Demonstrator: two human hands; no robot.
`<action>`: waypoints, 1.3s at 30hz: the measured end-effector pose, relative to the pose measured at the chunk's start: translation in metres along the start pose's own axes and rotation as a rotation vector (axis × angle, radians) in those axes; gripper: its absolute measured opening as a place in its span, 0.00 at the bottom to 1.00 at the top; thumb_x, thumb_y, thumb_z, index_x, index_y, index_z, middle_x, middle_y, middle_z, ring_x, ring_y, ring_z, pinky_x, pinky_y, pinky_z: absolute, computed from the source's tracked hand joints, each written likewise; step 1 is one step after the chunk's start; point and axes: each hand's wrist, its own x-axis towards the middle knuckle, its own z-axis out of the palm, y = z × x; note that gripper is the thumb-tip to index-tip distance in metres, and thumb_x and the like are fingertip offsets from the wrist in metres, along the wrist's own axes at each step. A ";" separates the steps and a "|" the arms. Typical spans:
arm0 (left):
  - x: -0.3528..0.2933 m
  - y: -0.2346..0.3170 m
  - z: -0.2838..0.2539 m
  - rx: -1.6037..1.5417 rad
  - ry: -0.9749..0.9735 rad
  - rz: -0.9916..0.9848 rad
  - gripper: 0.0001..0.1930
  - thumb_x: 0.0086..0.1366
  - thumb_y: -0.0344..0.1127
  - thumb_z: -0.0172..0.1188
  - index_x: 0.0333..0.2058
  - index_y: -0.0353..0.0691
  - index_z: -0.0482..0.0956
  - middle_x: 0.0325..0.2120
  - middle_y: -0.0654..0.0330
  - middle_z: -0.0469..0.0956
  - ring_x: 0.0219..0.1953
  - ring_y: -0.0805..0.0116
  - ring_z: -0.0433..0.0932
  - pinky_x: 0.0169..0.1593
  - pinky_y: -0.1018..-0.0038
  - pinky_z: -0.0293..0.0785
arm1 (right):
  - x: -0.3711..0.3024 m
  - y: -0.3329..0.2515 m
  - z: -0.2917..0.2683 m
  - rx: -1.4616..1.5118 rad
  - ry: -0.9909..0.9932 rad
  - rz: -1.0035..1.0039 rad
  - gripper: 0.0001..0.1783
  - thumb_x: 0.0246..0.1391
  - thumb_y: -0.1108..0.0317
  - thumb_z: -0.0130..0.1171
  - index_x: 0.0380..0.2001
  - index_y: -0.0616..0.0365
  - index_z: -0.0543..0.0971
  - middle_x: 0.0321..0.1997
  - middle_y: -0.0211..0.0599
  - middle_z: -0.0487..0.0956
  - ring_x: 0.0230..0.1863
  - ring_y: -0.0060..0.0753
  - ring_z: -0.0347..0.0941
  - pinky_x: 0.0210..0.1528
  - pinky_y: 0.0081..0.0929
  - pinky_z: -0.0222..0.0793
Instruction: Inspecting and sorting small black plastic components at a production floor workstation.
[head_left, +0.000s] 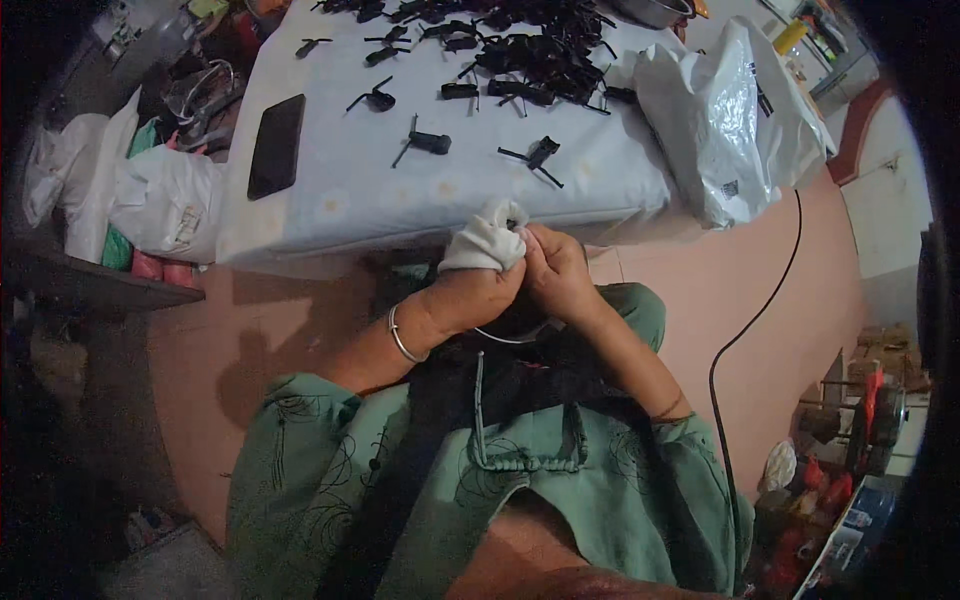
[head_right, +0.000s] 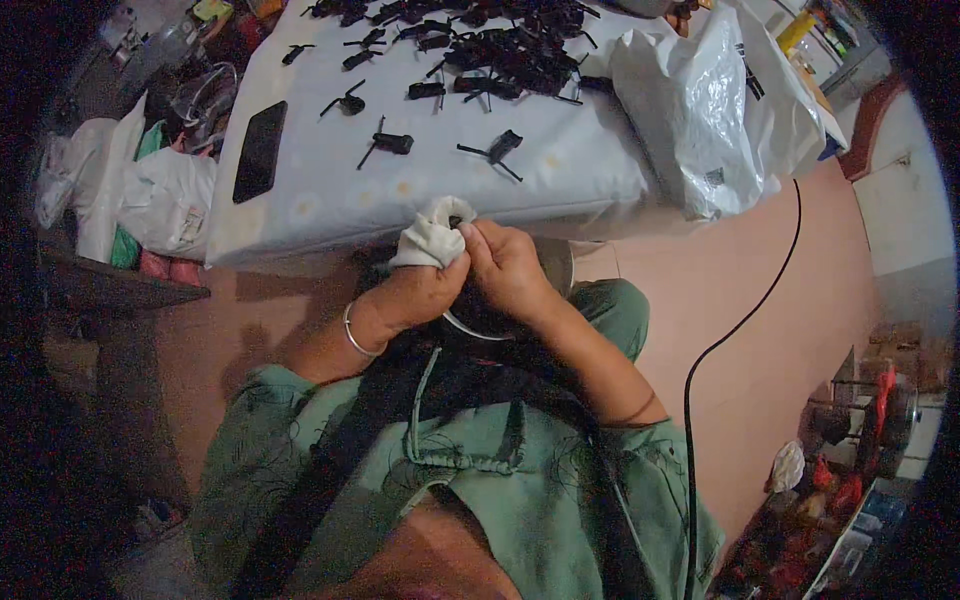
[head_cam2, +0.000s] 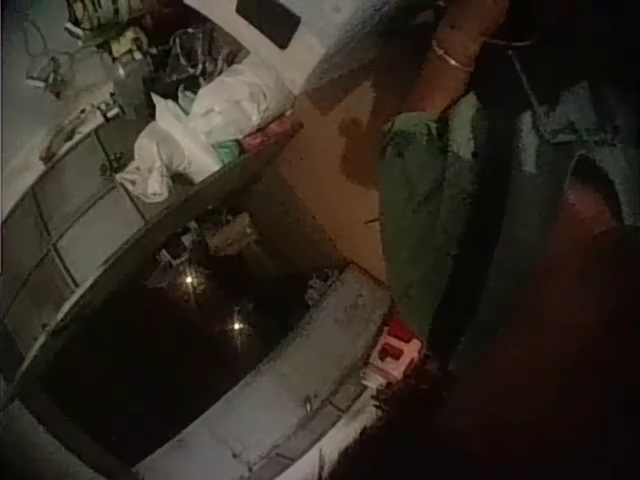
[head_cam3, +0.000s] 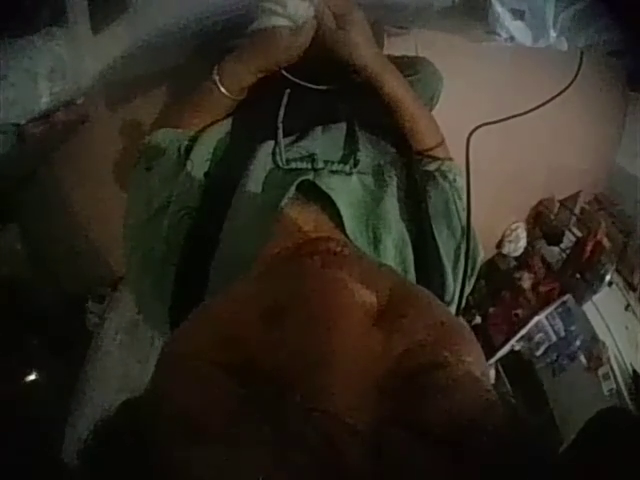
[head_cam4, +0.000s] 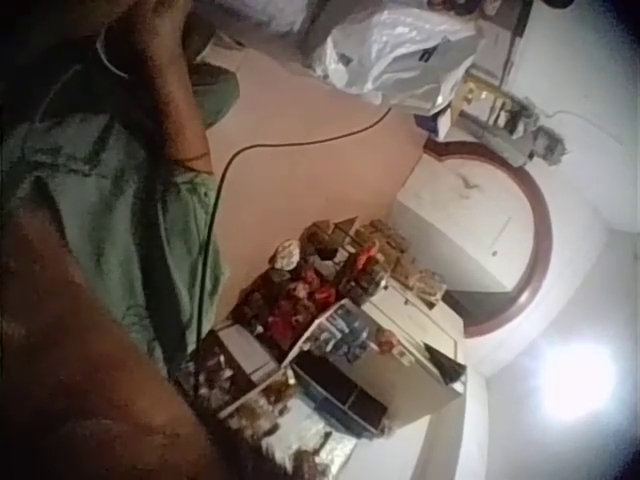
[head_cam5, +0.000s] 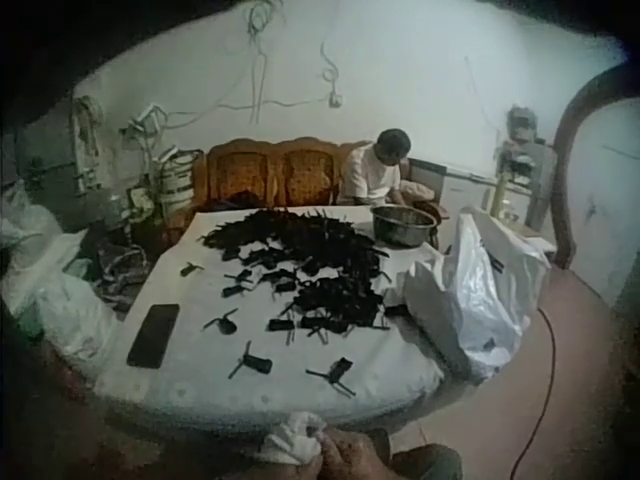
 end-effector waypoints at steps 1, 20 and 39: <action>0.000 0.000 -0.001 0.000 -0.001 0.001 0.07 0.53 0.30 0.49 0.31 0.36 0.68 0.30 0.47 0.70 0.33 0.48 0.70 0.34 0.62 0.66 | 0.001 0.000 -0.004 -0.020 -0.051 0.053 0.15 0.55 0.62 0.47 0.23 0.64 0.69 0.15 0.45 0.65 0.17 0.31 0.58 0.24 0.27 0.60; 0.022 -0.011 -0.011 0.036 0.037 0.006 0.13 0.52 0.29 0.52 0.38 0.35 0.70 0.28 0.50 0.72 0.29 0.56 0.73 0.32 0.69 0.70 | 0.011 -0.024 -0.032 -0.760 -0.036 -0.584 0.05 0.41 0.73 0.55 0.25 0.58 0.70 0.17 0.39 0.67 0.18 0.40 0.67 0.19 0.31 0.63; 0.009 0.008 -0.010 0.233 0.045 0.173 0.08 0.52 0.27 0.53 0.32 0.34 0.71 0.23 0.59 0.71 0.26 0.75 0.69 0.30 0.77 0.68 | 0.008 -0.016 -0.013 -0.153 0.009 0.071 0.15 0.56 0.64 0.46 0.21 0.64 0.69 0.18 0.23 0.66 0.23 0.17 0.58 0.25 0.20 0.58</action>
